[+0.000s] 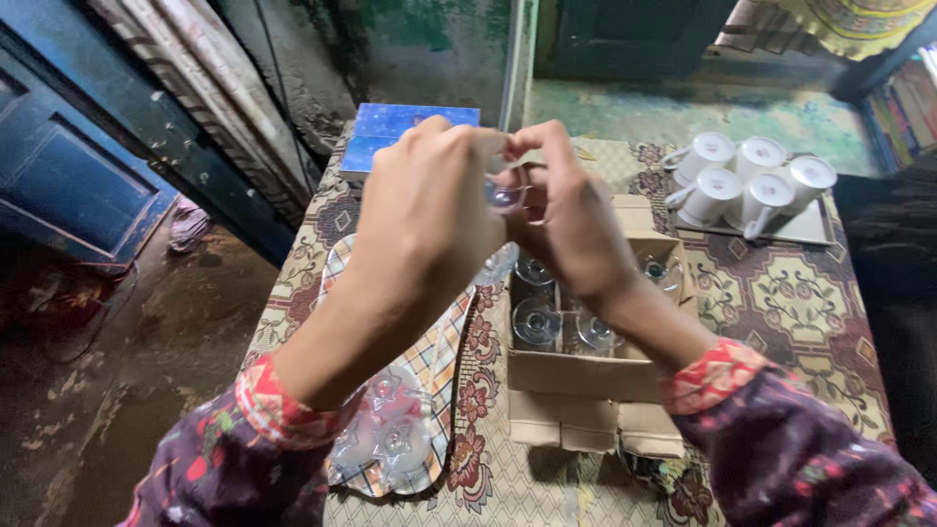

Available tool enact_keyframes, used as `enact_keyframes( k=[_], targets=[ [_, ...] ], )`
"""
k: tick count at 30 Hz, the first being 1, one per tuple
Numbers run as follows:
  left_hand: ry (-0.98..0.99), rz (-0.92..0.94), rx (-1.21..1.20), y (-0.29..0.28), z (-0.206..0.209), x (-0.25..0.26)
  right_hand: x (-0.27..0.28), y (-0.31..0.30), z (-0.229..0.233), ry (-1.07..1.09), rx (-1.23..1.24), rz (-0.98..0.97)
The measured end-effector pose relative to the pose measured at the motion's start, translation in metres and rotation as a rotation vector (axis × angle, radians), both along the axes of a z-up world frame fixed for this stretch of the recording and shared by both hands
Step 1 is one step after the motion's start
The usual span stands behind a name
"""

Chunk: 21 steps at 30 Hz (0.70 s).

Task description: The person wipes glassware with a cloth and places the glasses into the slots of a cardboard box.

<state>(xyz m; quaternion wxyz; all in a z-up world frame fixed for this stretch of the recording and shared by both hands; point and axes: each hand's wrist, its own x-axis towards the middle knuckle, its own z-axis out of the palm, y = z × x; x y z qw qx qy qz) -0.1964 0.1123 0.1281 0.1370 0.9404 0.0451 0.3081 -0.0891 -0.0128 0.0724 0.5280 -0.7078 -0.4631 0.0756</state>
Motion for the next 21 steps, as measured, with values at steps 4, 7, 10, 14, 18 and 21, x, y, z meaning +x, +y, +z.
enact_keyframes(
  k=[4, 7, 10, 14, 18, 21],
  targets=[
    [-0.049, -0.160, -0.053, -0.025, -0.001, 0.023, 0.019, -0.037, 0.012, -0.091, 0.014, 0.038],
    [-0.054, -0.210, -0.079, -0.043, -0.005, 0.046, 0.029, -0.062, 0.016, -0.190, -0.152, -0.135],
    [-0.339, -0.405, -0.091, -0.064, -0.014, 0.061, 0.036, -0.087, 0.019, -0.197, -0.191, -0.258],
    [-0.261, -0.424, -0.164, -0.092, -0.018, 0.088, 0.048, -0.119, 0.017, -0.182, -0.197, -0.275],
    [-0.007, -0.447, -0.274, -0.116, -0.029, 0.104, 0.057, -0.150, 0.006, -0.119, -0.149, -0.214],
    [-0.041, -0.490, -0.269, -0.125, -0.047, 0.109, 0.059, -0.162, -0.009, 0.090, -0.040, -0.115]
  ],
)
